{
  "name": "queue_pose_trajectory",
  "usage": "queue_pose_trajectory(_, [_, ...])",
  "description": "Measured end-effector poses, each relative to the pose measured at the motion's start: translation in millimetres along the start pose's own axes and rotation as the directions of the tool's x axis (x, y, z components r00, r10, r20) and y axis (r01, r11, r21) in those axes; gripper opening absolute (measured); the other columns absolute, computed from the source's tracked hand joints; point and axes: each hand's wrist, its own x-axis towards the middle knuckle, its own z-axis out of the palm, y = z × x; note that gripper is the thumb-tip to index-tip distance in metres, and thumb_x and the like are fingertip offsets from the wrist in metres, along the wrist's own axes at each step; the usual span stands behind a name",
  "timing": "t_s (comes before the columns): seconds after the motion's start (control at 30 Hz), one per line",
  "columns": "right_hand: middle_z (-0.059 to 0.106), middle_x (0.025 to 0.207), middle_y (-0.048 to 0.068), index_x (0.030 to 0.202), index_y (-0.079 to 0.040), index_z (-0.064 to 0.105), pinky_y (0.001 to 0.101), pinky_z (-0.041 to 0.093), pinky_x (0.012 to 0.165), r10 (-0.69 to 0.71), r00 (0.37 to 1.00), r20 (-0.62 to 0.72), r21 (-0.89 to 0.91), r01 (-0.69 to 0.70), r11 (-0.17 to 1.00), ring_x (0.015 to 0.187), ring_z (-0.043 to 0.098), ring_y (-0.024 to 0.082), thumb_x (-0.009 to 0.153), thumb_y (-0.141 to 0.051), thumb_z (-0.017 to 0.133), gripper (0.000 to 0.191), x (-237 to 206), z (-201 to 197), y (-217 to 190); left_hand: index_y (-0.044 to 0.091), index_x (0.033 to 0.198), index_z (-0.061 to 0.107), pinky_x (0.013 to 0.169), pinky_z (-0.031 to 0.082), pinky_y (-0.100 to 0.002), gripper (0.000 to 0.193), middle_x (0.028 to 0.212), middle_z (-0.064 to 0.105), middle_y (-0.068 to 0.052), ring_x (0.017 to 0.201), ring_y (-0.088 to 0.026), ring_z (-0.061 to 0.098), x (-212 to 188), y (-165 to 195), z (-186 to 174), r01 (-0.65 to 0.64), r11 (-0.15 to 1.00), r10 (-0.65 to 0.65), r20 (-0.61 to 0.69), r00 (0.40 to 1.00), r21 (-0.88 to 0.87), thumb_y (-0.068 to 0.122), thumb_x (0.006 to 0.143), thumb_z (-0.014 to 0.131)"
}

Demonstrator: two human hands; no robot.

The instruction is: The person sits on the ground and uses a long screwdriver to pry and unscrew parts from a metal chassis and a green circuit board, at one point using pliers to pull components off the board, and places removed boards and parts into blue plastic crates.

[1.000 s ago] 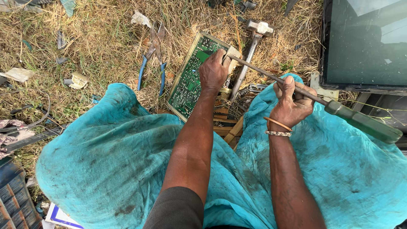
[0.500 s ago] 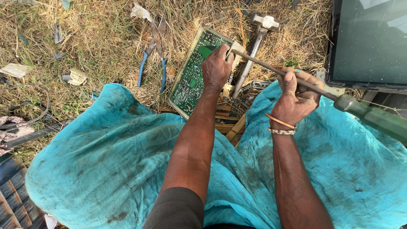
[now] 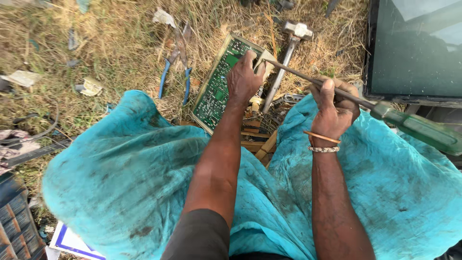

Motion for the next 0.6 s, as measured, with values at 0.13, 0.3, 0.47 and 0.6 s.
queue_pose_trajectory(0.13, [0.072,0.108,0.019,0.109,0.003,0.058,0.0395,0.066,0.085,-0.054,0.997,-0.049,0.044,0.056,0.997,0.095,0.074,0.025,0.106,-0.005,0.069,0.013,6.1,-0.4,1.7,0.011,0.11,0.061,0.09,0.056,-0.046,0.014,0.103,0.07,-0.012,0.1,-0.026,0.07,-22.4,-10.1,-16.5,0.041,0.999,-0.035,-0.252,0.967,0.016,0.019,0.11,0.051])
queue_pose_trajectory(0.3, [0.071,0.102,0.021,0.11,0.004,0.06,0.0332,0.058,0.067,-0.127,0.992,0.012,0.132,0.124,0.983,0.081,0.07,0.024,0.11,-0.001,0.073,0.014,16.0,-7.3,8.0,0.003,0.132,0.059,0.057,0.059,-0.029,0.039,0.096,0.076,-0.01,0.072,-0.015,0.072,-35.0,19.0,-42.6,0.605,0.558,-0.472,0.383,0.794,-0.568,0.001,0.094,0.055])
queue_pose_trajectory(0.47, [0.072,0.109,0.024,0.114,0.005,0.059,0.0368,0.068,0.074,-0.148,0.983,0.109,0.258,0.116,0.959,0.095,0.077,0.031,0.112,0.003,0.074,0.016,22.9,-19.0,14.8,0.015,0.124,0.072,0.079,0.062,-0.04,0.045,0.109,0.08,-0.011,0.084,-0.024,0.078,-26.5,80.6,-89.7,0.032,0.908,-0.003,0.071,0.998,-0.418,0.007,0.08,0.077])
queue_pose_trajectory(0.6, [0.075,0.111,0.019,0.113,0.002,0.063,0.0382,0.07,0.088,-0.013,0.996,0.091,0.189,-0.005,0.982,0.1,0.08,0.029,0.11,-0.002,0.072,0.011,24.5,-19.7,21.6,0.016,0.113,0.069,0.07,0.054,-0.049,0.022,0.082,0.072,-0.012,0.076,-0.031,0.071,-53.0,109.2,-156.2,-0.286,0.915,0.307,0.033,0.951,-0.283,0.015,0.091,0.067])
